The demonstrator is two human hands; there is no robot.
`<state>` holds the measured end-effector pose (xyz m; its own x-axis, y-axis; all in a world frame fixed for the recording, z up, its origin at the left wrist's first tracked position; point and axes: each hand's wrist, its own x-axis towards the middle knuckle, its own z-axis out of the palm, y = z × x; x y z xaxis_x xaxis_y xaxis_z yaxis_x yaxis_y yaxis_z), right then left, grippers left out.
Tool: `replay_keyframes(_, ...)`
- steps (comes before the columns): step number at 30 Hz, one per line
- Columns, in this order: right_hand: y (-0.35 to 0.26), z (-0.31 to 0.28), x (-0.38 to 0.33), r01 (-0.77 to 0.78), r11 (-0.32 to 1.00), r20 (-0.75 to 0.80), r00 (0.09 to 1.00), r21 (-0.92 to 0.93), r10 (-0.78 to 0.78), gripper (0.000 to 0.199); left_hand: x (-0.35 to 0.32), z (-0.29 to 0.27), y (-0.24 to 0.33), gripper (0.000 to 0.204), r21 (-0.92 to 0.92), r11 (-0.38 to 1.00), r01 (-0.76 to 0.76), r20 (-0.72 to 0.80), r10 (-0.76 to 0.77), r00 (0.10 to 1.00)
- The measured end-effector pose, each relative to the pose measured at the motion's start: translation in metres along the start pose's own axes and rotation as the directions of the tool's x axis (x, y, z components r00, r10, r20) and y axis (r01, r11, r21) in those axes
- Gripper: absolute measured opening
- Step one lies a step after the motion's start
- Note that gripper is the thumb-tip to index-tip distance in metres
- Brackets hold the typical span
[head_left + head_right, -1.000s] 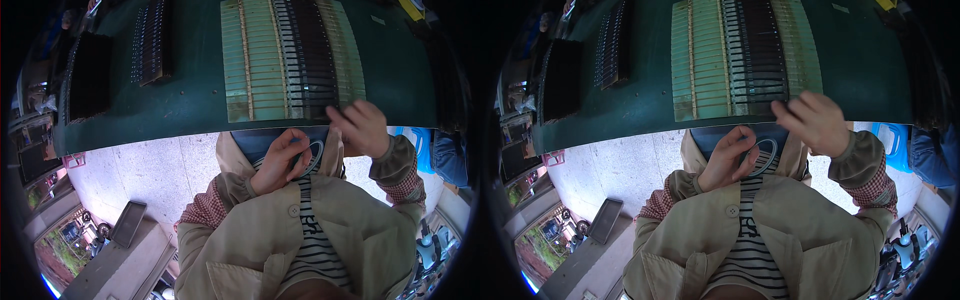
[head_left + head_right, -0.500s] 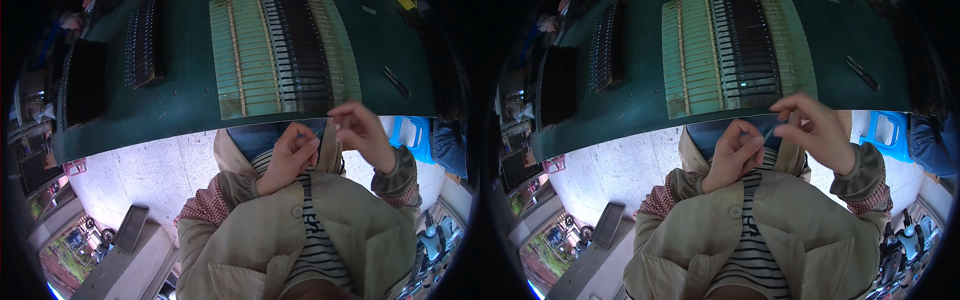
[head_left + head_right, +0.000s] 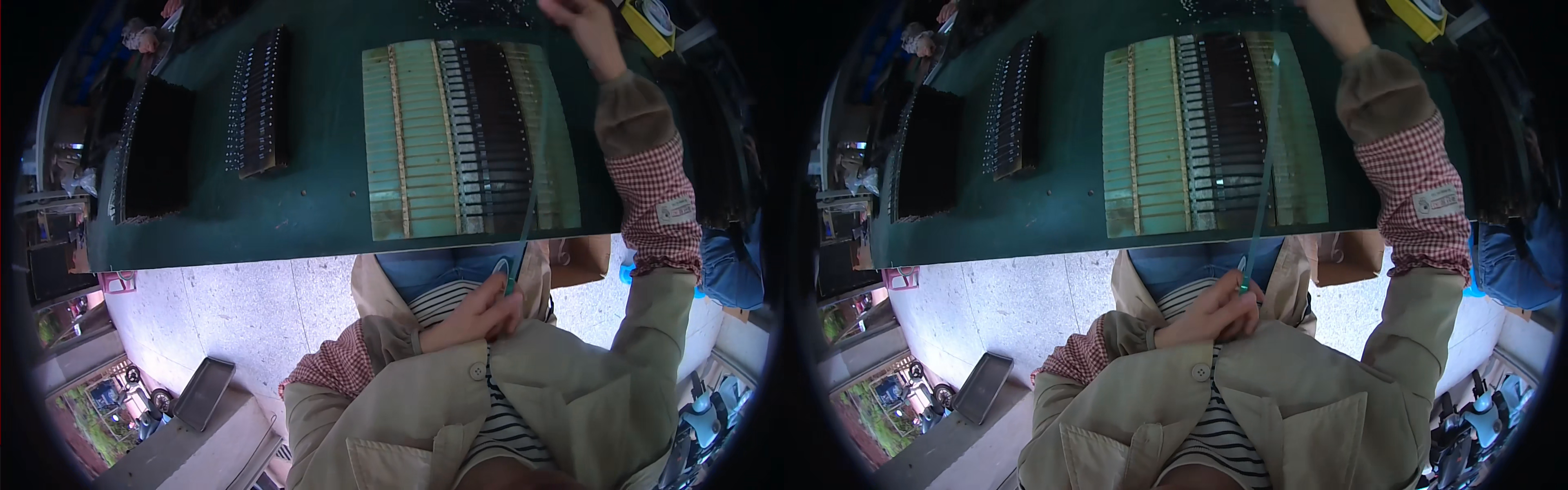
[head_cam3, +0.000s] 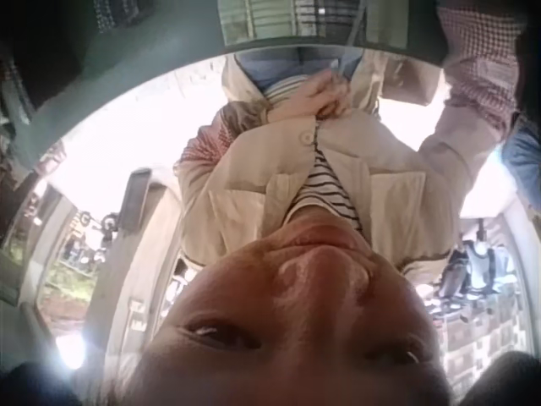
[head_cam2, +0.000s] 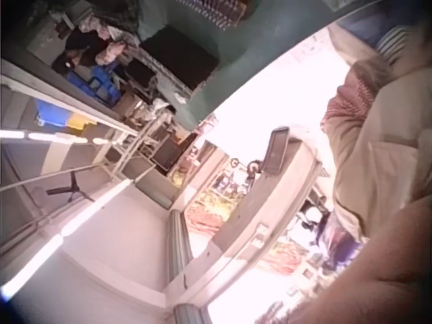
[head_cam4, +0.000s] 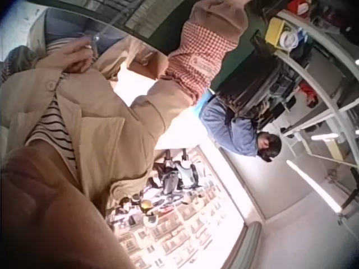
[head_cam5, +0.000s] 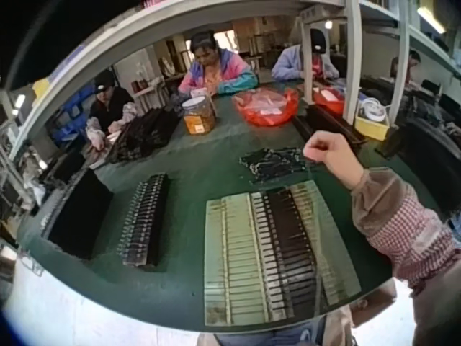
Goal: Manually assembling small electronic components onto a production board.
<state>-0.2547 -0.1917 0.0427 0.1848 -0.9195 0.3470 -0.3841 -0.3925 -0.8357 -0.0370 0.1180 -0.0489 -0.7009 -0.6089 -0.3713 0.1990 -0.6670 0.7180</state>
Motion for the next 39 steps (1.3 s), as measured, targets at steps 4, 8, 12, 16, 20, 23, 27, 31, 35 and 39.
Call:
replay_keyframes(4,0.056,0.042,0.017,0.165,0.979,0.168,0.975,-0.122,-0.143,0.010,-0.004,-0.003,0.001,0.022,0.220,0.962,-0.161,0.079,0.146,0.986)
replay_keyframes(8,0.047,0.065,0.011,0.082,0.986,0.215,0.975,-0.146,-0.050,0.009,-0.008,-0.006,0.007,0.024,0.343,0.917,-0.204,0.078,0.188,0.979)
replay_keyframes(12,0.045,0.066,0.011,0.106,0.975,0.241,0.969,-0.193,-0.057,0.010,-0.007,-0.008,0.009,0.024,0.397,0.899,-0.183,0.097,0.157,0.983)
replay_keyframes(16,0.048,0.063,0.009,0.137,0.971,0.247,0.965,-0.197,-0.086,0.011,-0.004,-0.008,0.009,0.025,0.434,0.880,-0.195,0.122,0.158,0.980)
replay_keyframes(20,0.050,0.064,0.009,0.235,0.941,0.276,0.947,-0.245,-0.164,0.011,-0.003,-0.009,0.011,0.024,0.469,0.863,-0.189,0.140,0.139,0.980)
replay_keyframes(23,0.047,0.065,0.010,0.320,0.892,0.297,0.928,-0.318,-0.226,0.012,-0.002,-0.011,0.010,0.024,0.474,0.852,-0.222,0.163,0.163,0.973)
replay_keyframes(27,0.036,0.063,0.010,0.146,0.943,0.265,0.962,-0.298,-0.066,0.013,0.000,-0.012,0.009,0.024,0.464,0.859,-0.217,0.186,0.145,0.972)
replay_keyframes(31,0.029,0.060,-0.002,0.323,0.885,0.233,0.939,-0.335,-0.255,0.021,0.000,-0.011,0.008,0.025,0.481,0.830,-0.282,0.199,0.210,0.957)
replay_keyframes(35,0.022,0.061,-0.025,0.649,0.407,0.482,0.756,-0.643,-0.443,0.029,0.002,-0.011,0.016,0.024,0.475,0.833,-0.283,0.202,0.210,0.957)
replay_keyframes(39,0.025,0.057,-0.024,0.576,0.603,0.460,0.813,-0.552,-0.356,0.037,0.005,-0.009,0.016,0.023,0.574,0.768,-0.285,0.244,0.172,0.954)
